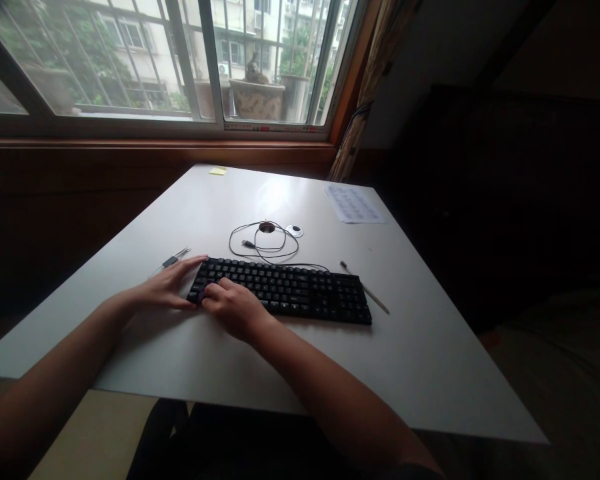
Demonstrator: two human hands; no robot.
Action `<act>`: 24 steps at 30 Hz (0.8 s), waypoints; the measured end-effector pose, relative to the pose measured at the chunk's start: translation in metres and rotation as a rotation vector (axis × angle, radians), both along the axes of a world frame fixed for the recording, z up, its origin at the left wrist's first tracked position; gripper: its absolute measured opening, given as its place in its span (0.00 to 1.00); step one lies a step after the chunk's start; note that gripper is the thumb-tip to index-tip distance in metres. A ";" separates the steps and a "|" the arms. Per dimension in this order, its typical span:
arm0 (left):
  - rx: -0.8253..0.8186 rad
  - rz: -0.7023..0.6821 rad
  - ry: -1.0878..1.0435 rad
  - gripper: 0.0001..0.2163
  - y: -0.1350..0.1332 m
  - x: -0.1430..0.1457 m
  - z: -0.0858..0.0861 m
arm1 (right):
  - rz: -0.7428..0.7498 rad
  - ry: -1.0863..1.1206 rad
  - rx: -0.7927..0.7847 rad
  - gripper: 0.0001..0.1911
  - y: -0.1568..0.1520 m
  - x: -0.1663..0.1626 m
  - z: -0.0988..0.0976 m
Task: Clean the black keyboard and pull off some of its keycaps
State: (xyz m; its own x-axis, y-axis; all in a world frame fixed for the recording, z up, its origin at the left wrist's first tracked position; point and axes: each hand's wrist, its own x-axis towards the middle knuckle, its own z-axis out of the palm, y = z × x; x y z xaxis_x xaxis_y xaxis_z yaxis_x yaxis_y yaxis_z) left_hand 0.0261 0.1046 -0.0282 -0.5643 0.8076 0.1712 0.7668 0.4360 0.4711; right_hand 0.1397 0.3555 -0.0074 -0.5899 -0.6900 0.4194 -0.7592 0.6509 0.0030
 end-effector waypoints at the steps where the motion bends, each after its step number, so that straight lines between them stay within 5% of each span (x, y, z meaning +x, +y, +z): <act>1: 0.003 -0.001 -0.004 0.50 0.000 -0.001 0.000 | -0.018 -0.019 -0.014 0.10 0.006 0.003 0.000; 14: -0.005 -0.005 -0.043 0.47 0.000 0.000 0.002 | -0.338 -0.150 -0.275 0.10 0.135 0.073 0.004; 24: -0.018 0.012 -0.047 0.47 -0.001 0.000 0.002 | -0.643 -0.120 -0.247 0.09 0.221 0.119 0.009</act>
State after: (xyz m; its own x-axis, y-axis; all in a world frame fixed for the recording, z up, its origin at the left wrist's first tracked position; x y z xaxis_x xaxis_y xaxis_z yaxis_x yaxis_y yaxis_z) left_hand 0.0263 0.1041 -0.0259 -0.5814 0.8032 0.1299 0.7385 0.4539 0.4986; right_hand 0.2584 0.5769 0.0019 -0.9012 -0.0816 0.4258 -0.2094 0.9419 -0.2628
